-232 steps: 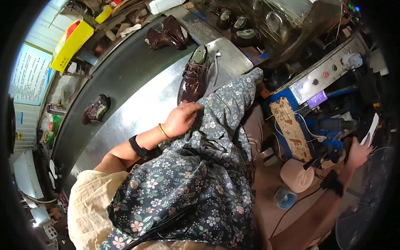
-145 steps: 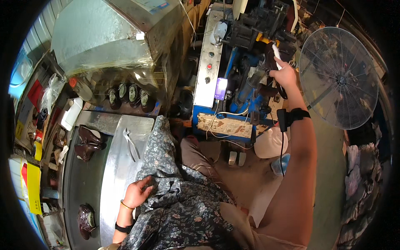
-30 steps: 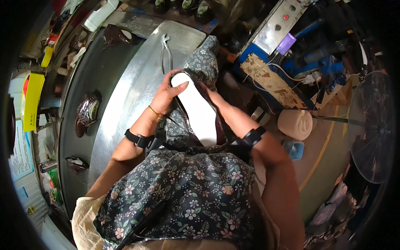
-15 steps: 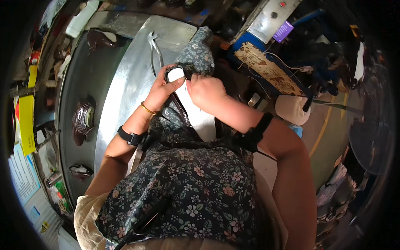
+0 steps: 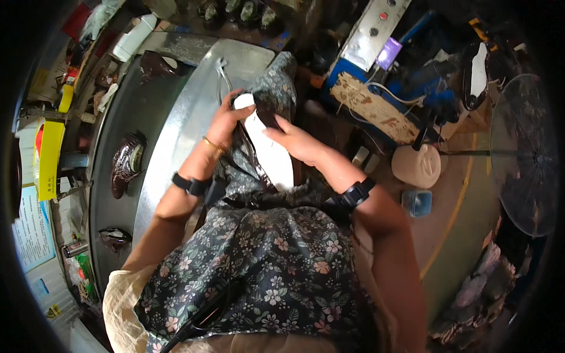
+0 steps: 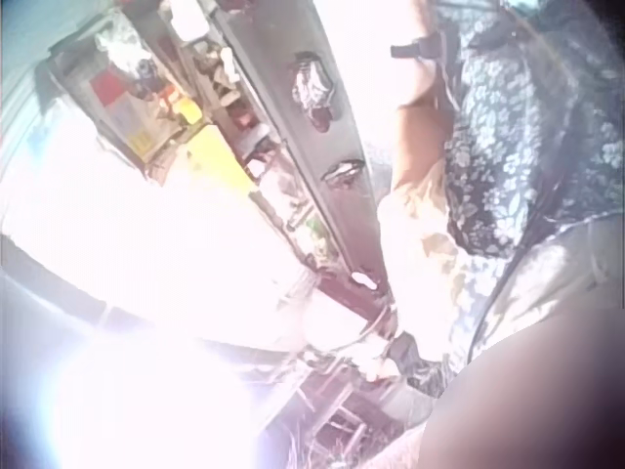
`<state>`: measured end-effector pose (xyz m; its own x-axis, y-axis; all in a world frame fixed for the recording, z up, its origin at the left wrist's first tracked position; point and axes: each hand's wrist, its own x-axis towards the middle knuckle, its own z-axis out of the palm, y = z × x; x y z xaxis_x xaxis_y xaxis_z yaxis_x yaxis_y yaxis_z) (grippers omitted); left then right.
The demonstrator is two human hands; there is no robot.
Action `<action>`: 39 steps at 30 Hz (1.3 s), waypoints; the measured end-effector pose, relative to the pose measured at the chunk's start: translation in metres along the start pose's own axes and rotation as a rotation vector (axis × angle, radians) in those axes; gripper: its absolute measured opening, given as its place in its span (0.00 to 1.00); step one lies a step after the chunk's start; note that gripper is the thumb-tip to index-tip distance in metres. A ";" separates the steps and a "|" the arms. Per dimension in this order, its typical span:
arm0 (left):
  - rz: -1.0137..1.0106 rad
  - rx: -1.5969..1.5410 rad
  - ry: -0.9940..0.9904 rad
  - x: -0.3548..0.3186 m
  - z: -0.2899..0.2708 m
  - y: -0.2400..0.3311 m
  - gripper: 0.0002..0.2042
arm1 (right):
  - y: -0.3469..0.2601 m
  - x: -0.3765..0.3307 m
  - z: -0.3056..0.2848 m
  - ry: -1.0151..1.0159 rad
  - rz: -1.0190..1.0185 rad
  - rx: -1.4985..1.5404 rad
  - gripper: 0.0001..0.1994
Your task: Performing manual lasting and quality finishing on shoes in a factory production line.
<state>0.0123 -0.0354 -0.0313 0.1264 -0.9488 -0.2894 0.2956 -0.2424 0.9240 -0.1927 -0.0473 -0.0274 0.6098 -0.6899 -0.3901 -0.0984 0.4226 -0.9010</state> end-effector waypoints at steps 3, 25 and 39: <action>0.173 0.169 0.347 -0.029 0.021 -0.028 0.32 | -0.007 0.010 0.007 -0.082 -0.093 -0.051 0.29; 0.153 1.738 0.295 -0.007 0.006 0.018 0.18 | -0.002 0.026 0.047 0.203 -0.170 -0.456 0.39; 0.446 0.417 0.290 -0.049 -0.008 -0.058 0.32 | 0.025 0.027 0.041 0.164 -0.435 -0.482 0.32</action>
<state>-0.0039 0.0270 -0.0724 0.4182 -0.8973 0.1410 -0.2265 0.0473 0.9729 -0.1459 -0.0315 -0.0523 0.5498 -0.8344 0.0388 -0.2342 -0.1986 -0.9517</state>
